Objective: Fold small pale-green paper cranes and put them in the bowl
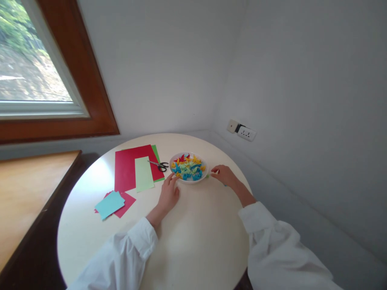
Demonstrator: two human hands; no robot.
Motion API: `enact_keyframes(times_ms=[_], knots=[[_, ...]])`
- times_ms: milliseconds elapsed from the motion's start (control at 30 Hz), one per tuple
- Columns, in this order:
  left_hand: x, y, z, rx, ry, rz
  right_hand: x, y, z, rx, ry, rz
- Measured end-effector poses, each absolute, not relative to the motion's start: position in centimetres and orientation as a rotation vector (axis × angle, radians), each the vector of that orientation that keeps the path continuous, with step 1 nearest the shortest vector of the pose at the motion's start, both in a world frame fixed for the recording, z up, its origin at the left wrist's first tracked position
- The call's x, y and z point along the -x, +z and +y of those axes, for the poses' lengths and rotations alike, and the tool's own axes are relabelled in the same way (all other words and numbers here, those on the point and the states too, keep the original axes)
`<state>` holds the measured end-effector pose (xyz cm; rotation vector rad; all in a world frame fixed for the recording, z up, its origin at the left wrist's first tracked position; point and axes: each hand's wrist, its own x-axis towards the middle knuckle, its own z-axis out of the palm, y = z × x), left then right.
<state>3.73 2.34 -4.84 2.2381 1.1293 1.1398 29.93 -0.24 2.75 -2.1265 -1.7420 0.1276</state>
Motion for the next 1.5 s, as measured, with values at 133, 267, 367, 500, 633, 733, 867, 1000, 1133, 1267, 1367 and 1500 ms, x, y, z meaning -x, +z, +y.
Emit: enact_keyframes(times_ms=[133, 267, 367, 500, 633, 733, 867, 1000, 1133, 1267, 1367, 1500], knots=[[-3.7, -4.8, 2.4, -2.247, 1.12, 1.138, -29.7, 1.7, 0.0, 2.214, 0.121, -1.724], [-3.7, -4.9, 2.4, -2.246, 1.126, 1.14, -29.1, 1.3, 0.5, 2.266, 0.11, -1.708], [-3.7, -5.0, 2.4, -2.246, 1.142, 1.127, -28.7, 1.2, 0.5, 2.288, 0.089, -1.721], [-3.7, -5.1, 2.4, -2.263, 1.161, 1.113, -28.4, 1.7, 0.0, 2.319, 0.032, -1.763], [-3.7, -5.2, 2.4, -2.278, 1.205, 1.08, -28.6, 3.9, -0.7, 2.364, -0.035, -1.782], [-3.7, -5.4, 2.5, -2.28, 1.218, 1.077, -28.4, 6.4, -0.8, 2.326, -0.13, -1.759], [-3.8, -5.5, 2.5, -2.295, 1.202, 1.08, -26.9, 8.8, 0.5, 2.178, -0.188, -1.743], [-3.8, -5.4, 2.4, -2.31, 1.187, 1.111, -24.6, 9.0, 2.6, 1.935, -0.094, -1.696], [-3.8, -5.2, 2.3, -2.321, 1.164, 1.118, -23.0, 8.4, 4.5, 1.912, -0.045, -1.697], [-3.7, -5.0, 2.2, -2.316, 1.16, 1.102, -21.9, 8.0, 6.0, 1.863, 0.017, -1.716], [-3.7, -5.0, 2.3, -2.315, 1.16, 1.086, -21.0, 7.7, 6.8, 1.826, 0.06, -1.748], [-3.7, -5.0, 2.3, -2.306, 1.153, 1.093, -20.5, 7.4, 6.7, 1.798, 0.106, -1.803]])
